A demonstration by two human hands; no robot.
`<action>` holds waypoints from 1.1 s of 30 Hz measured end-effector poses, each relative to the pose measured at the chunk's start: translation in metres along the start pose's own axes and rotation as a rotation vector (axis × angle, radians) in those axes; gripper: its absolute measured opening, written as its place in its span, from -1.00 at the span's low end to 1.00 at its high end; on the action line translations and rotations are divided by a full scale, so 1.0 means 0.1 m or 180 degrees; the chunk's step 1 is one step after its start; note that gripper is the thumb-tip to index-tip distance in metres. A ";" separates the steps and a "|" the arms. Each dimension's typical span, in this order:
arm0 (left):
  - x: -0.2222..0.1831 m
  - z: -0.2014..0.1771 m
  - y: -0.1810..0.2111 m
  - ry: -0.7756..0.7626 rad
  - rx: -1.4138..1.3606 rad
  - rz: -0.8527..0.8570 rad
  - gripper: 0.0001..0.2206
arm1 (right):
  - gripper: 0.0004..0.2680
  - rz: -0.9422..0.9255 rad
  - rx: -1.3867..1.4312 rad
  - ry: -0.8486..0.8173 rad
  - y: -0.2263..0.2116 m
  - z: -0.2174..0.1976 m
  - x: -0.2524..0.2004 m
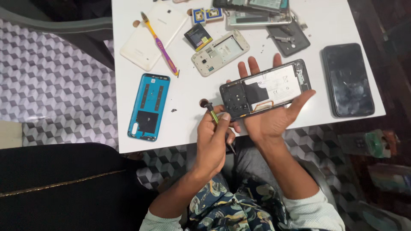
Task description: The person uses a screwdriver to remove screws from the internal frame of a disassembled smartphone. They work on the lower section of the device, carefully unscrewing multiple fasteners while holding the phone steady.
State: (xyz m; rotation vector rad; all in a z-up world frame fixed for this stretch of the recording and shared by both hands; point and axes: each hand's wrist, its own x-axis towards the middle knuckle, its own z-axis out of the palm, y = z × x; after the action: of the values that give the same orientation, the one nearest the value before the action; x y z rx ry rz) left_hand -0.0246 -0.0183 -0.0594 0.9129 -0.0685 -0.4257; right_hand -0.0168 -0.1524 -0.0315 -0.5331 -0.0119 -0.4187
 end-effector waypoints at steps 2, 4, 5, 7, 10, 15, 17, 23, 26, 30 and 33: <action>-0.01 0.00 0.03 -0.0076 0.0038 -0.0067 -0.81 | -0.25 0.0016 0.0060 0.0131 0.02 -0.01 0.02; 0.00 -0.04 0.10 -0.0201 -0.0004 -0.0118 -0.79 | -0.24 0.0029 0.0145 0.0144 0.02 -0.03 0.05; 0.01 -0.08 0.17 -0.0284 -0.0066 -0.0140 -0.75 | -0.24 0.0035 0.0201 0.0096 0.00 -0.03 0.06; 0.00 -0.19 0.31 -0.0378 -0.0228 -0.0048 -0.67 | -0.22 0.0044 0.0186 0.0072 -0.02 -0.04 0.07; -0.05 -0.35 0.56 -0.0378 -0.0321 0.0315 -0.60 | -0.19 0.0082 0.0005 0.0140 -0.06 -0.03 0.04; 0.07 -0.39 0.83 -0.0452 0.0174 0.1138 -0.40 | -0.13 0.0248 -0.0235 0.0146 -0.08 0.01 0.04; 0.14 -0.36 0.86 -0.0468 0.0248 0.1404 -0.29 | -0.06 0.0249 -0.0329 0.0045 -0.09 0.01 0.05; 0.27 -0.41 0.77 -0.0433 0.1080 0.1798 -0.37 | -0.08 0.0311 -0.0956 0.0062 -0.20 -0.06 0.21; 0.35 -0.46 0.70 -0.0441 0.1250 0.1924 -0.37 | -0.12 0.0297 -0.0879 0.0018 -0.21 -0.09 0.27; 0.44 -0.52 0.64 -0.0493 0.1273 0.2034 -0.43 | -0.18 0.0521 -0.0187 0.0156 -0.20 -0.10 0.29; 0.47 -0.54 0.60 -0.0442 0.1518 0.2247 -0.43 | -0.16 0.0571 -0.0045 0.0125 -0.21 -0.09 0.26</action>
State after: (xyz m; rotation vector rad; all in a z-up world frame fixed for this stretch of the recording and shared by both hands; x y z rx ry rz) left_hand 0.0511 0.0366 -0.0513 1.2503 -0.6211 0.2010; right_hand -0.0017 -0.1834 -0.0255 -0.5349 0.0762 -0.2541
